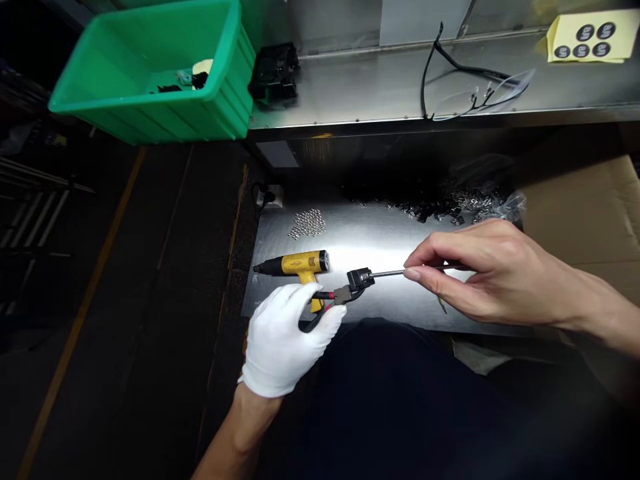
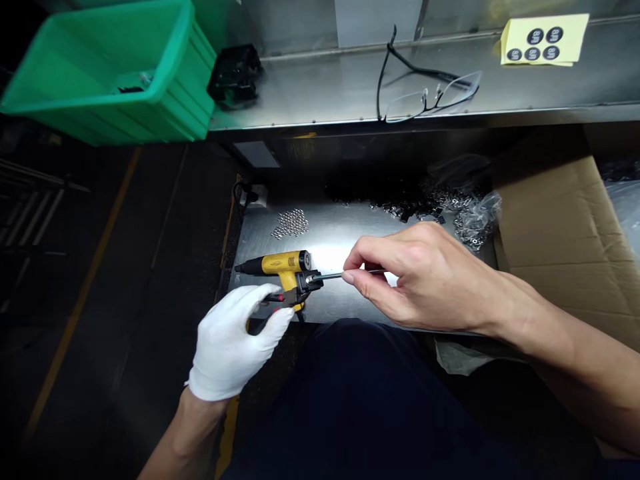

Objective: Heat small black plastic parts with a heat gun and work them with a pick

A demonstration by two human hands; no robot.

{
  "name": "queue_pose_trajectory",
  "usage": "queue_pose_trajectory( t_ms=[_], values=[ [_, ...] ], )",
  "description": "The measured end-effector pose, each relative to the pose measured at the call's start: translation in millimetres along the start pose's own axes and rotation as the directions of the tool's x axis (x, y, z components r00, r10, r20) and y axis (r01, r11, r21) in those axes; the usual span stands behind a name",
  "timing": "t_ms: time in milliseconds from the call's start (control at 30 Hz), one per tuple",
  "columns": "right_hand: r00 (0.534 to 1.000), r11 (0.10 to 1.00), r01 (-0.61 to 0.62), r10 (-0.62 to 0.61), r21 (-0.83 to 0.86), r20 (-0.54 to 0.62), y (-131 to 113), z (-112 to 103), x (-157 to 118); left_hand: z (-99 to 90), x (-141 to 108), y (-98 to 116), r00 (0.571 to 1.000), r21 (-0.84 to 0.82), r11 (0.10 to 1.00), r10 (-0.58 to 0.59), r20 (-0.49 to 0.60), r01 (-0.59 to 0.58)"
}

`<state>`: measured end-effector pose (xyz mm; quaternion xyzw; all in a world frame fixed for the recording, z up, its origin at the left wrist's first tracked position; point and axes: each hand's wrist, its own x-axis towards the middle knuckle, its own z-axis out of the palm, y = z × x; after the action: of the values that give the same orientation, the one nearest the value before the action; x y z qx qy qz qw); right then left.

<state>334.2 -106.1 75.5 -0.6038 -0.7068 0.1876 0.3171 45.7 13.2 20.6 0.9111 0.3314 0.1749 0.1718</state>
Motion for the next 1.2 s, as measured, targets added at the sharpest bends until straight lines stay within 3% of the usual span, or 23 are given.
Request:
queue_pose_trajectory(
  t_ms=[333,600,833,1200],
  values=[
    [0.982,0.989,0.083,-0.060,-0.122,0.182,-4,-7,9,-5.9,3,-2,0.994,0.156,0.981,0.108,0.035,-0.112],
    [0.976,0.980,0.106,-0.070,-0.169,0.207,-9,-5,8,-6.5,0,1,0.994,0.160,0.981,0.102,0.045,-0.108],
    [0.960,0.960,0.050,0.030,-0.276,0.280,-24,-10,11,-5.9,0,5,0.996,0.189,0.980,0.055,0.067,-0.066],
    [0.962,0.941,0.016,0.078,-0.339,0.262,-27,-6,12,2.4,-5,7,0.993,0.112,0.994,-0.030,0.117,0.017]
  ],
)
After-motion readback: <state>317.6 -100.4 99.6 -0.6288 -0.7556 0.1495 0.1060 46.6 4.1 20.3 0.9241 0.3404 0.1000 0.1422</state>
